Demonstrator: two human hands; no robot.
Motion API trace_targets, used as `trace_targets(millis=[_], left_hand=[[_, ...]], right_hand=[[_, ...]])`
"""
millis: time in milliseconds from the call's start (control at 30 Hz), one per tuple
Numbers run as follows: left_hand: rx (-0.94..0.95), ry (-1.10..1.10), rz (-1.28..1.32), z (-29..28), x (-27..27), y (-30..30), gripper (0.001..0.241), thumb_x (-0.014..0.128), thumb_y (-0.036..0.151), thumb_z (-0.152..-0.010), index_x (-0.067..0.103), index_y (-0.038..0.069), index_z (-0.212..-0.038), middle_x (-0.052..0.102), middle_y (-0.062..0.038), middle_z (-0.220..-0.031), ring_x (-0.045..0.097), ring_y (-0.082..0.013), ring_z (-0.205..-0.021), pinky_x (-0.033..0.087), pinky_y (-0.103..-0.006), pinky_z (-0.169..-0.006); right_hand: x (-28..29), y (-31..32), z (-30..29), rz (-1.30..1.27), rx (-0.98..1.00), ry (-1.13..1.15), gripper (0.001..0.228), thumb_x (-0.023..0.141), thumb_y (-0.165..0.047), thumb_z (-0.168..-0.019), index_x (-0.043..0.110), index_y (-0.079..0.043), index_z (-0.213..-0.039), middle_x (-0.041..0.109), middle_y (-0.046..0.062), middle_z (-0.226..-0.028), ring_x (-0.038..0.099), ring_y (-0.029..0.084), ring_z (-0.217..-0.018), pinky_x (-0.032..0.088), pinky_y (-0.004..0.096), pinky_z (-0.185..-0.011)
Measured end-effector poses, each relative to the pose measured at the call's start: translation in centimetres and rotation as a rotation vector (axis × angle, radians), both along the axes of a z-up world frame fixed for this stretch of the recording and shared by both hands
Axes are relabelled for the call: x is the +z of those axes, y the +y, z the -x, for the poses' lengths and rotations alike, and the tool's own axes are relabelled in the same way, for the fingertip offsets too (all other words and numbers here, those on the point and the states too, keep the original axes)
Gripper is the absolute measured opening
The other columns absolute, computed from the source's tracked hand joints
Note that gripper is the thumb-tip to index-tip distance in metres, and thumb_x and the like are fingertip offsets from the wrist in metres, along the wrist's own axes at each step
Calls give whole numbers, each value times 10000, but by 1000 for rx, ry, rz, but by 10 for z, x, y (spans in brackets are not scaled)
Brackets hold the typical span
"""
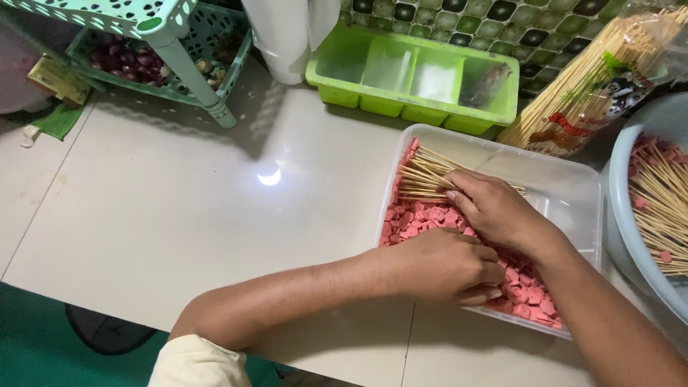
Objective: Skewering small pink food items onto wooden sticks for food preparation.
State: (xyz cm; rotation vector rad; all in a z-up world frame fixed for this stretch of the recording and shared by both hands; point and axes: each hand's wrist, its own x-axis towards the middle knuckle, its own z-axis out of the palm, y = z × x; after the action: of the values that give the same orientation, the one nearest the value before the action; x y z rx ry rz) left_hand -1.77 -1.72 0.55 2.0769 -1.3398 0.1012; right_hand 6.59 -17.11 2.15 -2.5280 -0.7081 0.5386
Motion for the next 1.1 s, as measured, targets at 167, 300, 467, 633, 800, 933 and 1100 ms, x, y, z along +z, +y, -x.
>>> trace_targets(millis=[167, 300, 467, 633, 800, 933, 1100], left_hand=[[11, 6, -11, 1, -1, 0, 219, 551, 316, -937, 653, 124, -903, 672, -93, -852, 737, -346, -870, 591, -493, -718], [50, -8, -27, 3, -6, -3, 225, 551, 339, -933, 657, 140, -922, 661, -71, -840, 737, -320, -863, 600, -477, -720], [53, 9, -32, 4, -6, -1, 250, 534, 352, -940, 653, 132, -928, 662, -78, -846, 734, -327, -861, 598, -483, -721], [66, 21, -72, 5, -4, -1, 276, 504, 352, -950, 677, 145, -890, 682, -56, -855, 735, -301, -867, 588, -457, -753], [139, -9, -113, 4, -8, -5, 312, 482, 397, -941, 687, 163, -950, 704, -66, -915, 736, -312, -938, 557, -488, -822], [239, -84, -201, 2, -9, -4, 295, 533, 407, -907, 707, 189, -1002, 720, -36, -959, 731, -263, -988, 512, -487, -919], [311, 2, -261, 2, 8, 2, 314, 547, 383, -952, 727, 151, -1064, 744, -97, -1016, 719, -325, -1038, 449, -566, -997]], right_hand=[[-9, -1, -3, -8, 15, -6, 224, 503, -177, -1027, 663, -206, -1181, 725, 139, -1044, 691, 411, -1075, 544, 531, -951], [-10, -2, -2, 1, 17, -14, 237, 508, -164, -1021, 665, -198, -1195, 727, 151, -1058, 688, 415, -1081, 536, 540, -955], [-21, -6, -3, 13, 22, -46, 263, 517, -142, -1008, 660, -199, -1222, 729, 133, -1097, 688, 400, -1107, 537, 525, -972], [-17, -5, -3, 2, 35, -64, 266, 507, -129, -1006, 656, -185, -1220, 725, 138, -1079, 690, 412, -1084, 539, 523, -964], [-14, -3, -2, 23, 34, -83, 233, 517, -157, -1010, 645, -205, -1198, 712, 114, -1055, 690, 390, -1073, 546, 514, -953], [-13, -2, 0, 26, 41, -91, 234, 526, -142, -1003, 644, -197, -1197, 705, 134, -1030, 692, 402, -1050, 552, 528, -929], [-20, -5, -4, 24, 65, -125, 241, 506, -138, -1010, 632, -186, -1209, 697, 134, -1024, 694, 402, -1046, 556, 521, -921]])
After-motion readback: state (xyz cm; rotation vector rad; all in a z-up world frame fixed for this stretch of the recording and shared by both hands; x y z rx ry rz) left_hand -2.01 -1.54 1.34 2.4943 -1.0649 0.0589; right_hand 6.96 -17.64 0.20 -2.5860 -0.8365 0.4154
